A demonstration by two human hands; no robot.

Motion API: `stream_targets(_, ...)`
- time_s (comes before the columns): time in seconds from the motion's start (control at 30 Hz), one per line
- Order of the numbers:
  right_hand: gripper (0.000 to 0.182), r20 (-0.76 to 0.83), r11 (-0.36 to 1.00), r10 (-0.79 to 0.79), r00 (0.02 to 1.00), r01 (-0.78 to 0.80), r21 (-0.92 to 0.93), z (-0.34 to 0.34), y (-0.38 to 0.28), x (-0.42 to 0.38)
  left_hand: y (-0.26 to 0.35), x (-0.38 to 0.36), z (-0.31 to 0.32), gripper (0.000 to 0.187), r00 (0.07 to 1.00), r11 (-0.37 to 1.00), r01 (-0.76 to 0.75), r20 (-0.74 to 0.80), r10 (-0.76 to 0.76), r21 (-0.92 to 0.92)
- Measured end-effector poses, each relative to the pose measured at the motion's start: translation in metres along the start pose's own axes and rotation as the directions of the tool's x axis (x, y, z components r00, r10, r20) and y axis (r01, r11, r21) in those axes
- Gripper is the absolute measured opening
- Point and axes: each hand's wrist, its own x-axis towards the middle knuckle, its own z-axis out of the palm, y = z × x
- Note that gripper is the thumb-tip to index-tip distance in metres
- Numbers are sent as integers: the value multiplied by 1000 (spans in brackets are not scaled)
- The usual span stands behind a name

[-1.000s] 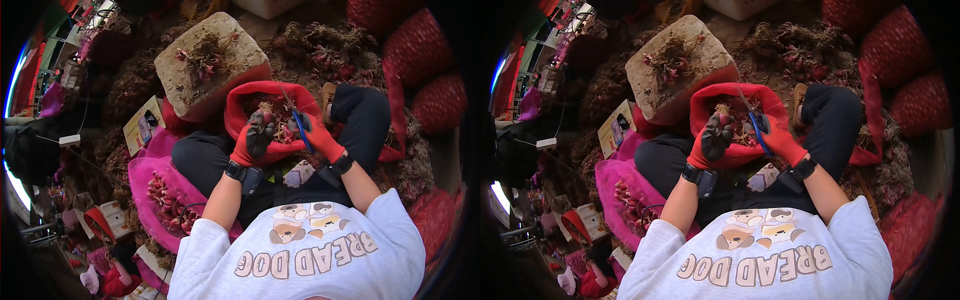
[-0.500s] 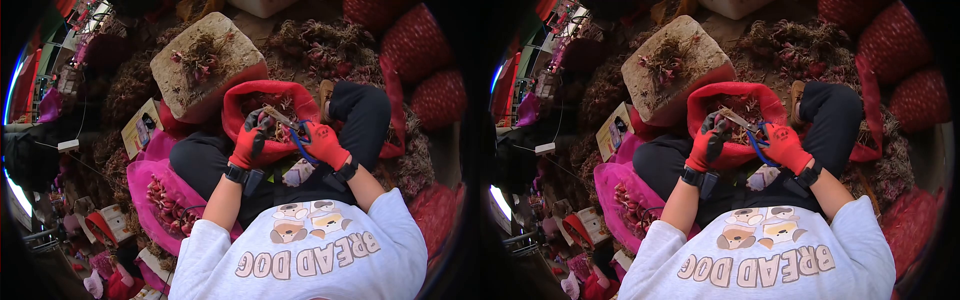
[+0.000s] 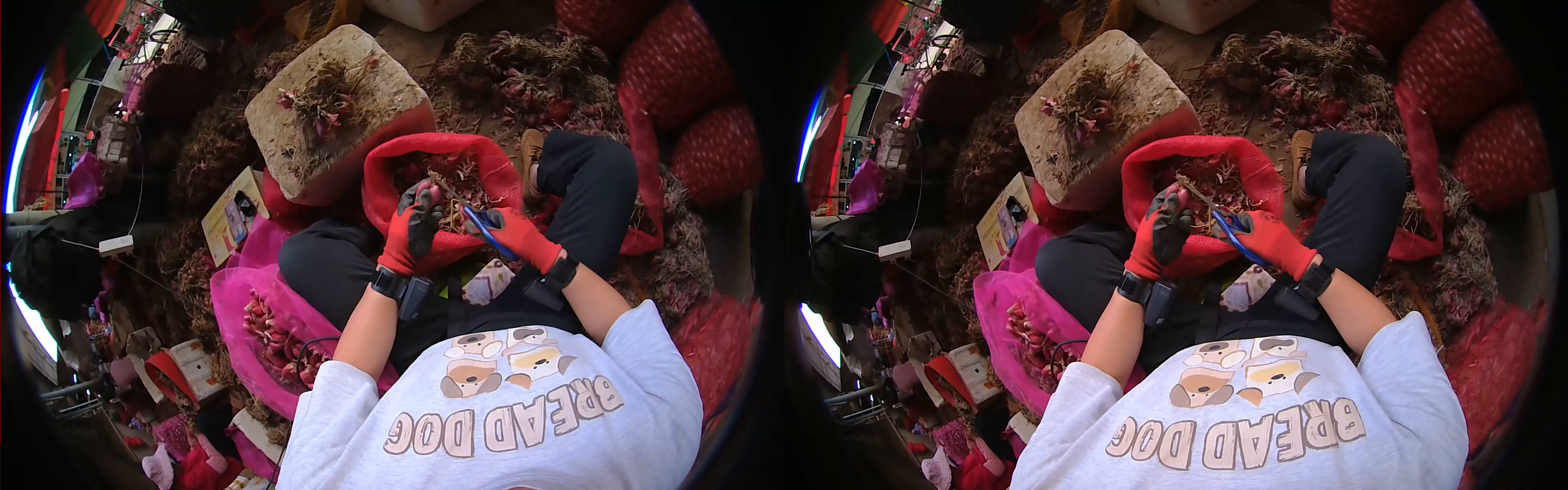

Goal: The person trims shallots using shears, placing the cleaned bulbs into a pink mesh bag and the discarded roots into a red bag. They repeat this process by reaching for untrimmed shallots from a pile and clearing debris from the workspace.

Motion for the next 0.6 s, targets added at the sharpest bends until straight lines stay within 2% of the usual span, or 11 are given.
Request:
stream_targets(0.07, 46, -100, 975, -83, 992, 60, -215, 1, -13, -4, -2, 0, 1, 28, 997, 997, -10, -72, 4, -73)
stream_targets(0.17, 56, -154, 930, -163, 975, 100, -353, 0, -1, -8, 11, -5, 12, 30, 986, 968, 26, -151, -66, -251)
stream_targets(0.27, 69, -73, 858, -51, 996, 6, -513, -4, -11, -11, 2, -5, -7, 30, 995, 996, -18, 99, 27, -84)
stream_targets(0.3, 71, -78, 841, -60, 995, 8, -541, -3, -7, -11, -11, 2, -25, 30, 994, 977, -74, 93, 56, 198)
stream_targets(0.33, 74, -85, 824, -72, 994, 11, -567, -1, -1, -9, -27, 12, -50, 30, 991, 876, -124, 98, 88, 467)
stream_targets(0.4, 79, -85, 803, -96, 992, 27, -595, -2, -2, -9, -27, 13, -57, 28, 988, 795, -152, 120, 100, 587)
stream_targets(0.5, 83, -71, 795, -125, 990, 57, -604, -9, -14, -12, 3, -5, -15, 23, 997, 990, -17, 81, 5, 142)
stream_targets(0.57, 83, -71, 791, -136, 988, 65, -608, -7, -12, -11, 10, -6, -1, 22, 988, 952, 152, 10, -154, -267)
stream_targets(0.6, 83, -61, 780, -118, 991, 54, -624, -6, -15, -11, 4, -4, -4, 21, 987, 967, 150, -23, -158, -206)
